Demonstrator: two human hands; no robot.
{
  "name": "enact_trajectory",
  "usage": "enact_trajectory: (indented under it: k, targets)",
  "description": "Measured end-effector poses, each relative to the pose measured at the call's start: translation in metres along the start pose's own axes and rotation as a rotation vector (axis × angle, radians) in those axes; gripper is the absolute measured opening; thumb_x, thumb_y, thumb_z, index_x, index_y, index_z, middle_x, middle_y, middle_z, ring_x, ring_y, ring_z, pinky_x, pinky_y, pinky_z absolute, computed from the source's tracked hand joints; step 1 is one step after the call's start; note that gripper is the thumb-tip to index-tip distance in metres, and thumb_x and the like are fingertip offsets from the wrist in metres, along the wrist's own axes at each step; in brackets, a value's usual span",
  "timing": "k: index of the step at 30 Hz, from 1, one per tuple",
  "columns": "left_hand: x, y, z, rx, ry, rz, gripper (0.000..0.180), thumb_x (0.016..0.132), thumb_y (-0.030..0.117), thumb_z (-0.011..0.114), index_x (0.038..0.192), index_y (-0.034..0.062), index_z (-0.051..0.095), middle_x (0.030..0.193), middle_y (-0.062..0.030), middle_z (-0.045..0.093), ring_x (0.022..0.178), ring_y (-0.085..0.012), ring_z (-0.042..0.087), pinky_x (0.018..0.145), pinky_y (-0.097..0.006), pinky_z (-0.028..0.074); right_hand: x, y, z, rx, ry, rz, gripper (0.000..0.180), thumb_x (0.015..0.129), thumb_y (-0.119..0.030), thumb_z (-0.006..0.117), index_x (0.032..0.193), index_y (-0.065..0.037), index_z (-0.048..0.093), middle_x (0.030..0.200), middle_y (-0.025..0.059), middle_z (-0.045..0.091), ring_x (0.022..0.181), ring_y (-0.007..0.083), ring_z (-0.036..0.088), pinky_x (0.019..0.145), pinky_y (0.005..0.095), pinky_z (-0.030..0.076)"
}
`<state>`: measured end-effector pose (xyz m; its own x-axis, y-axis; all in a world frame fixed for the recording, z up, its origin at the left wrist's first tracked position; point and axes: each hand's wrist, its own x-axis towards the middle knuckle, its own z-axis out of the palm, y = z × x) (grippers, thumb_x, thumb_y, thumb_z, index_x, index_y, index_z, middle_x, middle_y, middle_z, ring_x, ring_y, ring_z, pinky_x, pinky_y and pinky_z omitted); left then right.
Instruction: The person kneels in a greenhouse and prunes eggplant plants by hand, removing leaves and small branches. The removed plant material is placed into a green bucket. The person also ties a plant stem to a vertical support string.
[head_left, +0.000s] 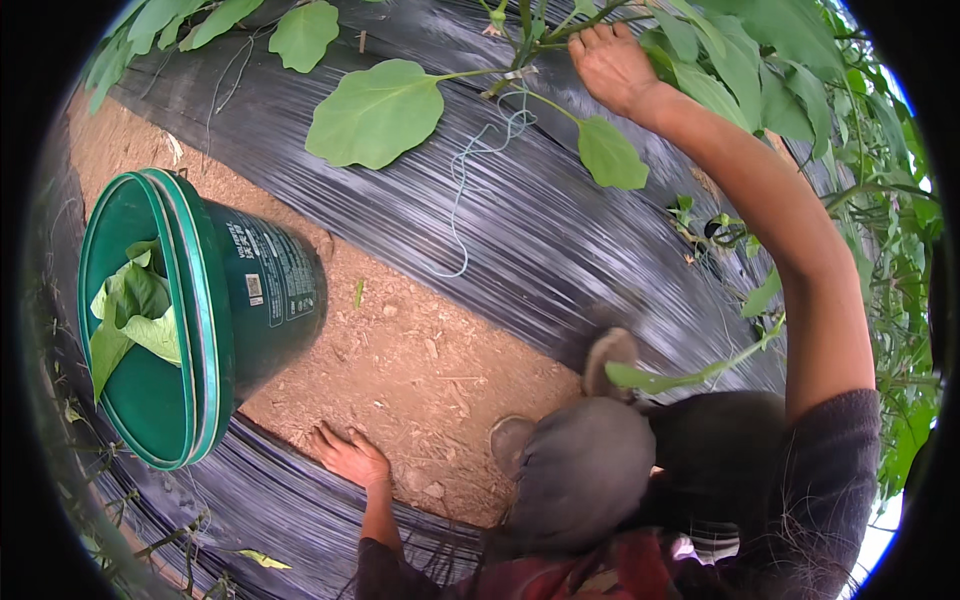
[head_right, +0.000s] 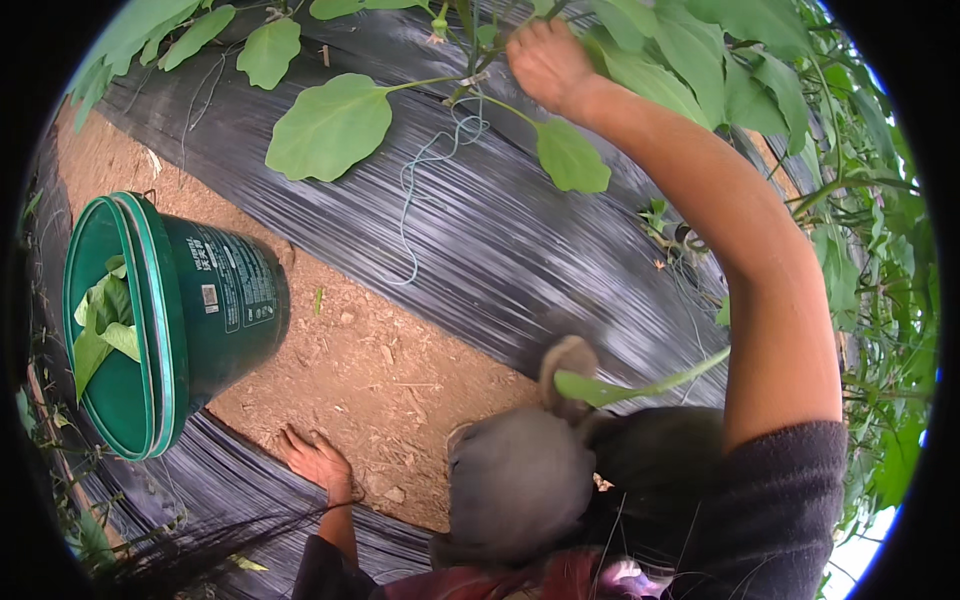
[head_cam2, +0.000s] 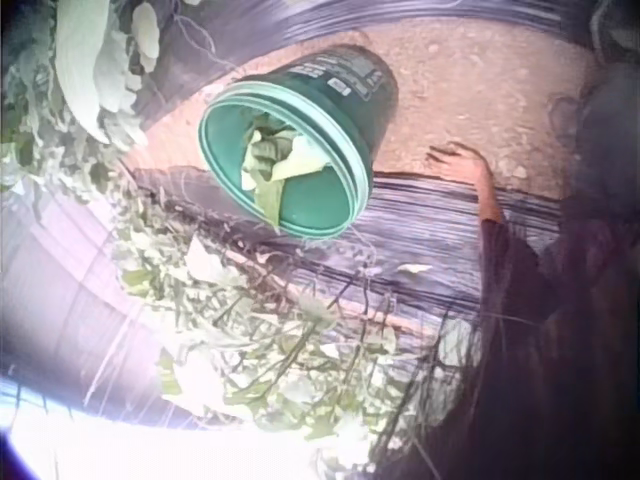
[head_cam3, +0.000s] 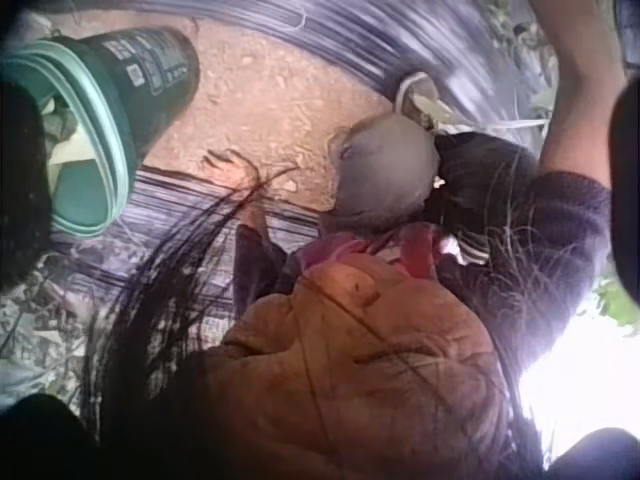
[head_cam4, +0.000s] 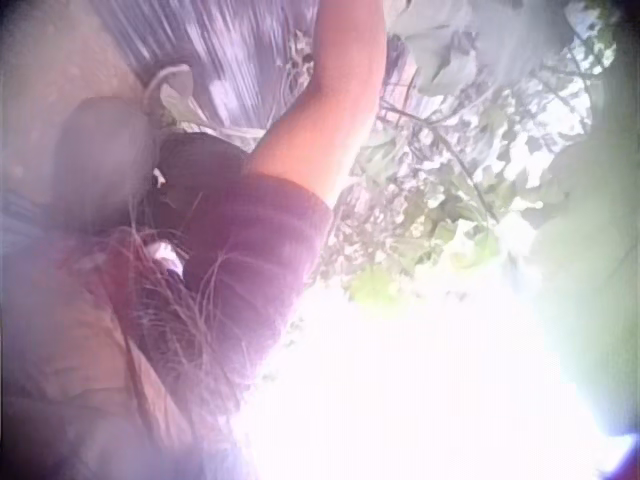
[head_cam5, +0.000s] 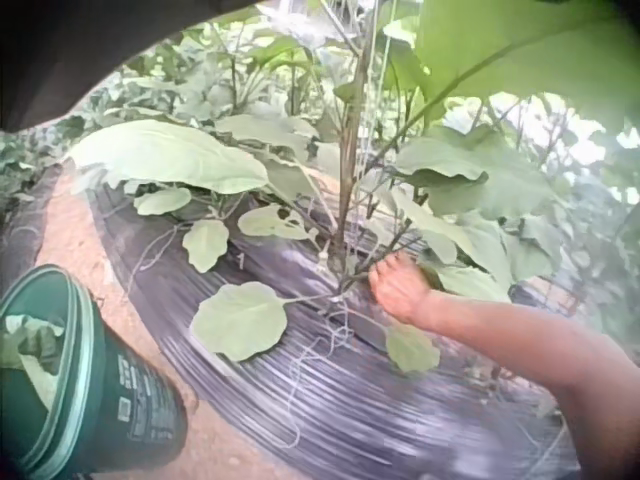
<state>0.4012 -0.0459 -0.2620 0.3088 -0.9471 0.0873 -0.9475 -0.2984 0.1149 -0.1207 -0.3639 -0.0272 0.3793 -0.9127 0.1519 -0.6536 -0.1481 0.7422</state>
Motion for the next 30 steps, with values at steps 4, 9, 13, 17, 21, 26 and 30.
enact_trajectory:
  k: [4,9,13,17,21,26,30]
  targets:
    - [0.004,-0.001,-0.002,0.004,-0.014,0.024,0.065,0.096,0.050,0.033,0.140,0.0026,0.038,0.144,-0.0211,0.036,0.135,-0.0381,0.029,0.111,-0.051,0.021,0.011,-0.021,0.041,0.282,-0.150,0.211,0.016,0.086,-0.012,0.047,0.099,-0.004,0.054,0.091,0.0120,0.063,0.083,0.0308,0.065,0.071,0.0447,0.050]
    - [0.005,-0.001,0.005,-0.008,0.004,0.014,0.064,0.096,0.049,0.034,0.138,0.0016,0.040,0.143,-0.0224,0.037,0.134,-0.0403,0.031,0.110,-0.051,0.022,0.003,-0.062,0.098,0.722,-0.276,0.561,0.019,0.094,-0.022,0.040,0.103,-0.005,0.041,0.100,0.0234,0.064,0.083,0.0448,0.063,0.072,0.0534,0.050]
    - [0.006,0.001,0.005,-0.017,-0.006,-0.003,0.061,0.097,0.046,0.033,0.138,0.0003,0.040,0.142,-0.0238,0.036,0.133,-0.0406,0.032,0.109,-0.051,0.024,-0.009,-0.092,0.151,0.768,-0.260,0.548,0.023,0.096,-0.029,0.040,0.101,-0.008,0.045,0.097,0.0210,0.065,0.083,0.0439,0.063,0.073,0.0535,0.049]
    - [0.005,-0.008,0.007,0.021,0.000,0.021,0.061,0.098,0.044,0.034,0.138,-0.0013,0.039,0.141,-0.0255,0.036,0.132,-0.0420,0.033,0.109,-0.051,0.024,0.011,-0.113,0.219,0.734,0.049,0.418,0.023,0.095,-0.028,0.042,0.100,-0.008,0.051,0.095,0.0201,0.065,0.082,0.0432,0.063,0.074,0.0533,0.049]
    - [0.007,0.001,0.006,-0.074,-0.010,-0.029,0.066,0.096,0.050,0.034,0.139,-0.0002,0.038,0.144,-0.0209,0.034,0.133,-0.0364,0.033,0.112,-0.046,0.021,0.035,-0.149,0.240,1.017,-0.256,0.631,0.027,0.086,-0.022,0.051,0.108,-0.008,0.058,0.090,0.0206,0.066,0.086,0.0410,0.064,0.077,0.0506,0.051]
    - [0.001,-0.014,0.008,0.189,-0.102,0.025,0.057,0.097,0.039,0.037,0.144,0.0073,0.035,0.152,-0.0131,0.028,0.138,-0.0305,0.027,0.114,-0.040,0.018,0.041,-0.140,0.238,0.848,-0.686,0.202,0.027,0.084,-0.016,0.051,0.106,-0.004,0.063,0.108,0.0197,0.066,0.100,0.0369,0.063,0.086,0.0458,0.051]
    - [0.004,-0.002,0.009,-0.029,-0.020,-0.020,0.064,0.098,0.046,0.030,0.137,-0.0038,0.038,0.139,-0.0284,0.036,0.129,-0.0435,0.035,0.108,-0.051,0.026,0.022,-0.119,0.204,0.833,-0.538,0.431,0.027,0.087,-0.020,0.052,0.108,-0.003,0.054,0.095,0.0225,0.067,0.091,0.0395,0.065,0.080,0.0487,0.052]
